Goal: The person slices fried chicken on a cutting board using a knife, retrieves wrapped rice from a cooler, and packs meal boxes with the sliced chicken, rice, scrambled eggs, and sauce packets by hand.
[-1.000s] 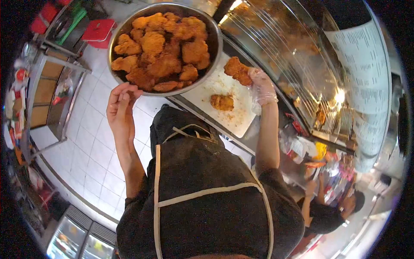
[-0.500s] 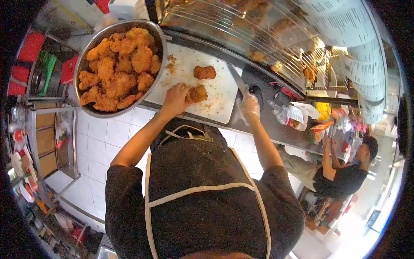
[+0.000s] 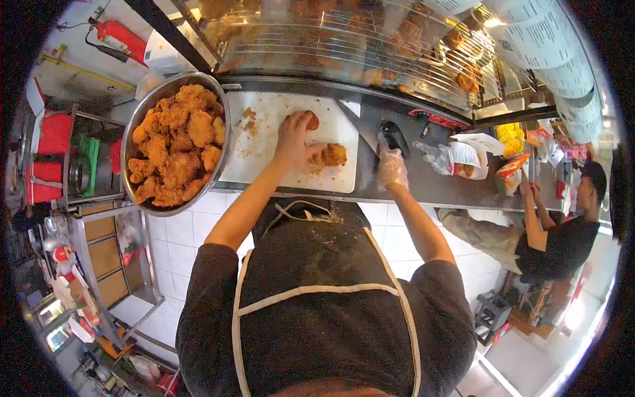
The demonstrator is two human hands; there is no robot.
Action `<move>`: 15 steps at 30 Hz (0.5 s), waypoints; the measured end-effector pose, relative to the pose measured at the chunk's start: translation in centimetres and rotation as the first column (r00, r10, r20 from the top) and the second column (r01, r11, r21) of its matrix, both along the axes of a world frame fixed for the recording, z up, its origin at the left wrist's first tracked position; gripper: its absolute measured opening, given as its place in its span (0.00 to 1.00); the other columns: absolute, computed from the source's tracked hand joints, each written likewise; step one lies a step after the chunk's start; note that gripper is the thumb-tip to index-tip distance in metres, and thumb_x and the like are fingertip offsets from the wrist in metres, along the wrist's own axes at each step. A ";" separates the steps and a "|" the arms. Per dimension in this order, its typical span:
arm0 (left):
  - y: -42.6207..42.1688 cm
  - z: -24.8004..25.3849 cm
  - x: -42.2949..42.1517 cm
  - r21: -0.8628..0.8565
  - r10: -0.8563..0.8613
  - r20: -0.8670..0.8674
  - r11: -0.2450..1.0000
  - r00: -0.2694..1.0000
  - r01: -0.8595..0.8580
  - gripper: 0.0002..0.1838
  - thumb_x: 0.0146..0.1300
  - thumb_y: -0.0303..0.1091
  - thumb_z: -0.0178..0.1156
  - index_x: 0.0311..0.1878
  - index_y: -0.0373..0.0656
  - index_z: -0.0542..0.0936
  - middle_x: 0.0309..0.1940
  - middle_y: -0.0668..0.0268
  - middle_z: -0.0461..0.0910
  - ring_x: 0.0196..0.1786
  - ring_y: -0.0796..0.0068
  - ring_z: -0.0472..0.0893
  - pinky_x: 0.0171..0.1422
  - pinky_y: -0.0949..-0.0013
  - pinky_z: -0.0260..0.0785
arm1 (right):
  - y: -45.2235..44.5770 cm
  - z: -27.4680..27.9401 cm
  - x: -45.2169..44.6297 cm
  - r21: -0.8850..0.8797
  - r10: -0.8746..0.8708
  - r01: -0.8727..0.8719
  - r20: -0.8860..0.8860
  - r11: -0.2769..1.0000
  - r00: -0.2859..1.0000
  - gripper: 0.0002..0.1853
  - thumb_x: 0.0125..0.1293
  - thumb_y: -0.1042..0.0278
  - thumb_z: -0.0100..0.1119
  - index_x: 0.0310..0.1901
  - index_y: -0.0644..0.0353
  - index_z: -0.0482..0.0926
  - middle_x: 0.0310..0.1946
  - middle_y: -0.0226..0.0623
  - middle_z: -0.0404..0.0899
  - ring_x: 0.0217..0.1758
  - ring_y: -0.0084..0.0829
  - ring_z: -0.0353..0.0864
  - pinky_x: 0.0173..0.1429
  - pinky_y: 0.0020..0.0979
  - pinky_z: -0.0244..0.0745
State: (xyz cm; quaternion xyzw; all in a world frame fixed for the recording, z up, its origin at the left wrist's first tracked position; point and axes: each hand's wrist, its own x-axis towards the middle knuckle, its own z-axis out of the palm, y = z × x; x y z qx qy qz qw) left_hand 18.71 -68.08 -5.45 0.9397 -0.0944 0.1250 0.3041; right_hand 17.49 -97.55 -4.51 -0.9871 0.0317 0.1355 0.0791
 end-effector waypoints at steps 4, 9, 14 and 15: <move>2.5 -6.1 5.9 0.017 0.054 -0.242 0.999 0.969 -0.051 0.28 0.58 0.47 0.62 0.59 0.43 0.74 0.59 0.52 0.72 0.62 0.50 0.69 0.66 0.50 0.59 | -3.9 -0.6 -2.9 0.163 0.069 -0.061 -0.040 0.985 0.997 0.22 0.56 0.73 0.53 0.55 0.56 0.74 0.43 0.56 0.78 0.52 0.53 0.77 0.53 0.47 0.73; 1.0 -6.8 4.4 -0.067 -0.050 -0.097 0.997 0.994 0.043 0.21 0.61 0.44 0.61 0.53 0.42 0.77 0.50 0.53 0.79 0.55 0.50 0.76 0.62 0.50 0.64 | -3.0 -3.2 -10.8 0.478 -0.089 0.078 0.001 0.875 0.996 0.17 0.50 0.73 0.57 0.44 0.63 0.79 0.36 0.55 0.79 0.48 0.55 0.75 0.53 0.46 0.70; -1.2 -5.0 3.0 -0.008 -0.281 -0.173 0.959 0.944 0.284 0.45 0.51 0.59 0.66 0.66 0.39 0.66 0.63 0.50 0.67 0.68 0.47 0.63 0.72 0.50 0.52 | 4.1 -5.1 -9.0 0.434 0.072 -0.099 0.079 0.895 0.994 0.28 0.54 0.73 0.54 0.60 0.66 0.68 0.35 0.57 0.78 0.42 0.55 0.78 0.51 0.48 0.74; -1.6 -4.2 2.0 0.133 -0.243 -0.276 0.949 0.930 0.287 0.58 0.42 0.67 0.67 0.69 0.36 0.59 0.68 0.49 0.60 0.72 0.47 0.55 0.76 0.47 0.43 | 4.9 -5.0 -7.6 0.452 0.053 -0.048 0.002 0.891 0.999 0.24 0.54 0.71 0.54 0.55 0.67 0.72 0.37 0.57 0.78 0.45 0.55 0.77 0.54 0.47 0.72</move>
